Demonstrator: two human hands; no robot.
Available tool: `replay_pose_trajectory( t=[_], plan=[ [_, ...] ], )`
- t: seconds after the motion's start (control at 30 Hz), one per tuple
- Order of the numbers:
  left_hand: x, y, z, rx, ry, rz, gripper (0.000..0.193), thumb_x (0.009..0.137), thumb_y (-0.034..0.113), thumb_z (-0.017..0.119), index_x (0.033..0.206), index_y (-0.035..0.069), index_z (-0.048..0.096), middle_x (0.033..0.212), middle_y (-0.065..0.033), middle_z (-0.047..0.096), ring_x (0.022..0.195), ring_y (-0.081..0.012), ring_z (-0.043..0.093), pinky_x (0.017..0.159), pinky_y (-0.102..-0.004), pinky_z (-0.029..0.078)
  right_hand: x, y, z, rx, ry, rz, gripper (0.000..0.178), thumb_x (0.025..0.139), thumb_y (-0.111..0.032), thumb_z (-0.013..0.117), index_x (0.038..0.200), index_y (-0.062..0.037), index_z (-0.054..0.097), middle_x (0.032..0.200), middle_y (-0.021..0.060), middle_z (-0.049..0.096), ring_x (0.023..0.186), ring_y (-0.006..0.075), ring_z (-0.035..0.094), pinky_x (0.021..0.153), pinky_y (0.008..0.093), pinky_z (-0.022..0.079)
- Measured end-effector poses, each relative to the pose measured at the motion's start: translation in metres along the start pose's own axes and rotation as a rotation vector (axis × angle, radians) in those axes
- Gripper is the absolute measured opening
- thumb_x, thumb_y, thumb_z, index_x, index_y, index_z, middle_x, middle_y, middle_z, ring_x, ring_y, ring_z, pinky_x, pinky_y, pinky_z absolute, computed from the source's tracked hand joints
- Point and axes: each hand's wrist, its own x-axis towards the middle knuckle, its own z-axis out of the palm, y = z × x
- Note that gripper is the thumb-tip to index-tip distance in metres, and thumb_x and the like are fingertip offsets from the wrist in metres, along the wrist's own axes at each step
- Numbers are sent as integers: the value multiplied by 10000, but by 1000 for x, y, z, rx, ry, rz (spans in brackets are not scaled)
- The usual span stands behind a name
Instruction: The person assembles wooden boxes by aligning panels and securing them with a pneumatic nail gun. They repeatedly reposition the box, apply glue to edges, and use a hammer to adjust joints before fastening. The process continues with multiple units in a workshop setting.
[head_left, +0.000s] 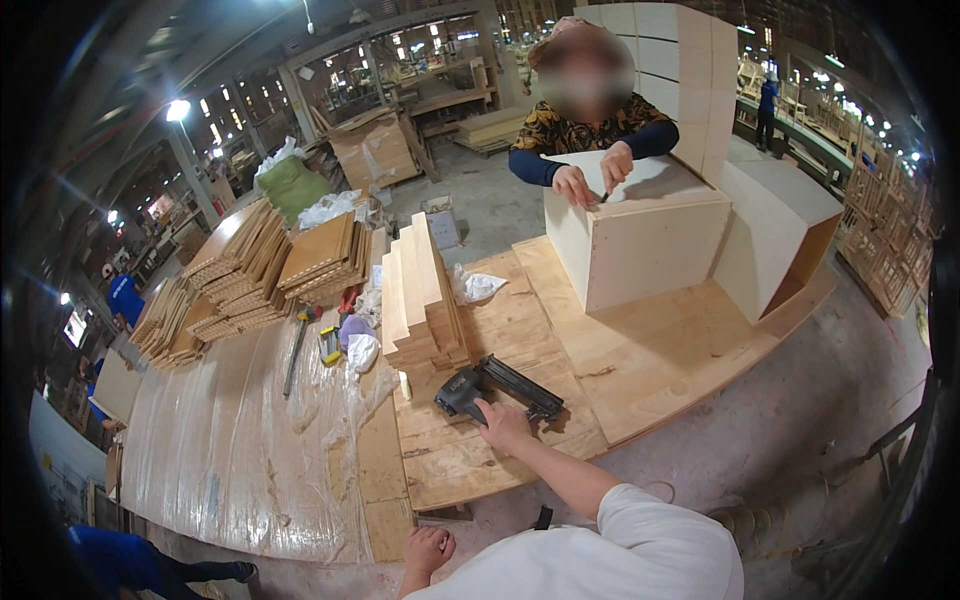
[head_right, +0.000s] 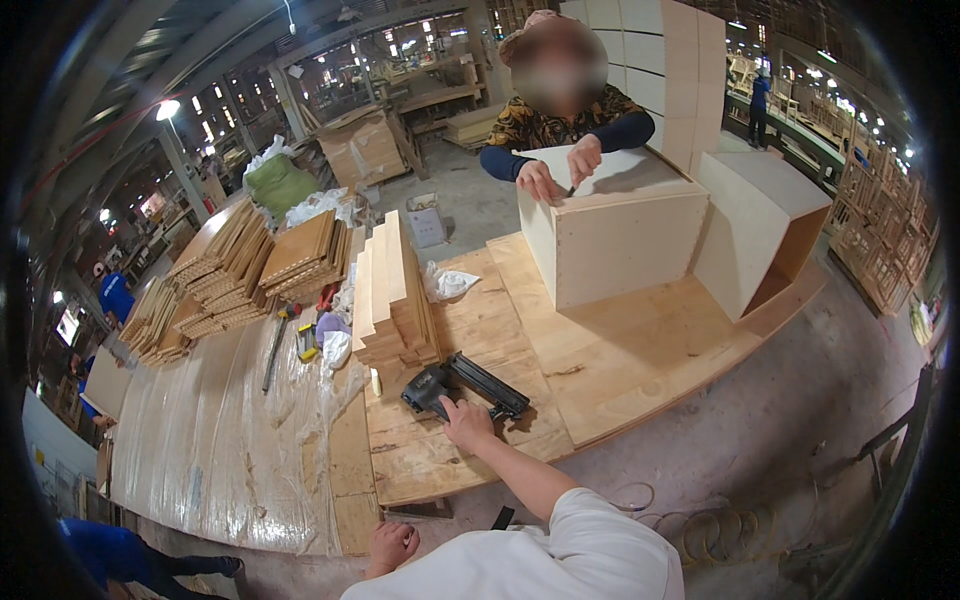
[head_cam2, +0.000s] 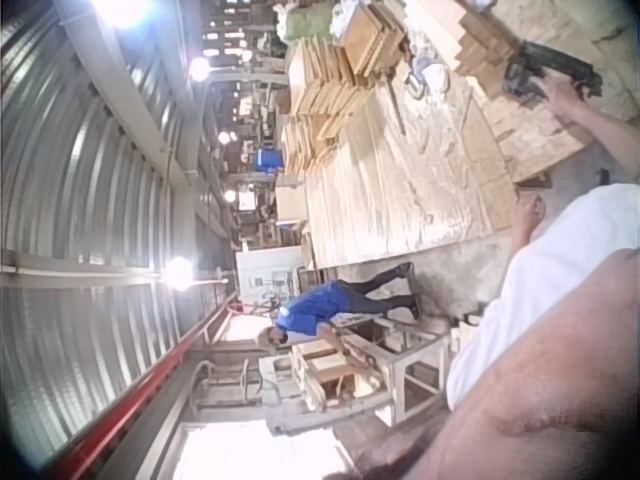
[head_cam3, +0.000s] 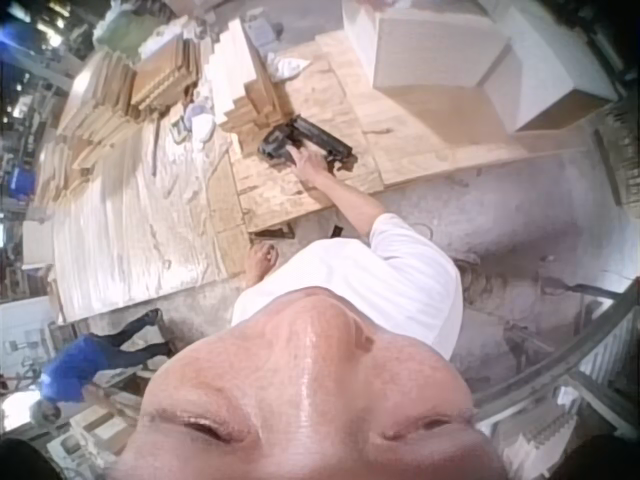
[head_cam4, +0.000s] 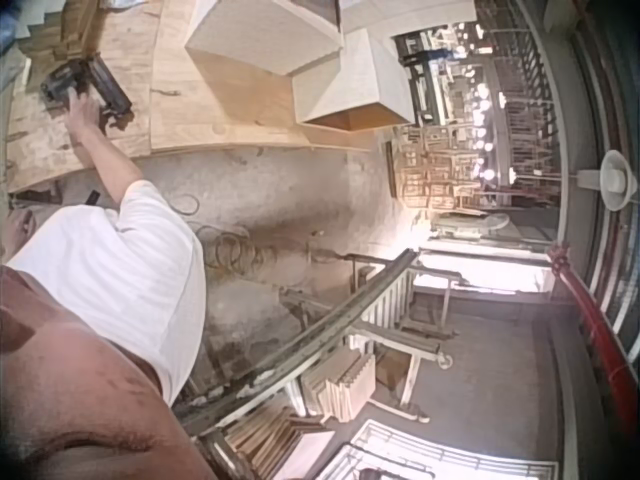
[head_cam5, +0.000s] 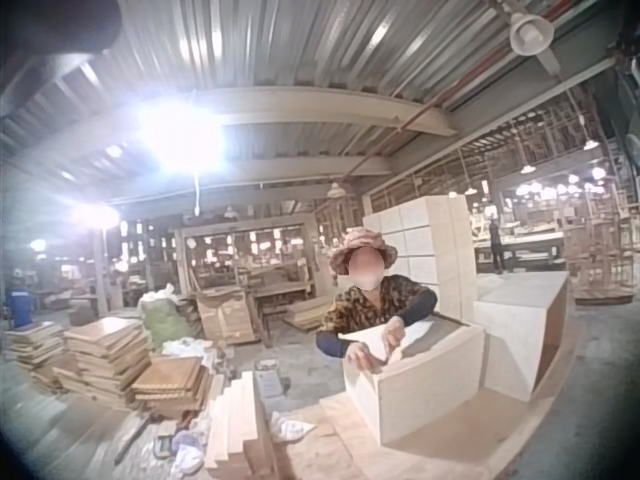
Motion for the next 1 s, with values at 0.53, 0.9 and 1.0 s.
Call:
replay_pose_trajectory(
  t=[0.53, 0.9, 1.0],
  plan=[
    [2, 4, -7, -39, 18, 11, 113, 735, 209, 666, 665, 144, 607, 651, -23, 603, 661, -208, 605, 666, -347, 429, 0, 0, 1, -1, 13, -30, 578, 805, -278, 586, 1350, -134, 454, 973, 139, 617, 910, 303, 611, 795, 432, 462],
    [-56, 20, -6, -740, -73, -911, 283, 859, 300, 637, 906, 26, 690, 760, -95, 686, 597, -180, 628, 551, -304, 496, 2, -1, 0, -1, 9, -22, 567, 822, -285, 581, 1357, -165, 435, 1001, 160, 620, 883, 353, 624, 792, 459, 494],
    [-94, 12, 1, -1015, -100, -1203, 476, 865, 368, 644, 1123, -27, 582, 811, -126, 689, 589, -165, 616, 526, -289, 502, 4, -9, -1, 8, -48, -19, 581, 819, -291, 595, 1366, -179, 431, 1007, 168, 622, 894, 357, 627, 797, 466, 496]
  ],
)
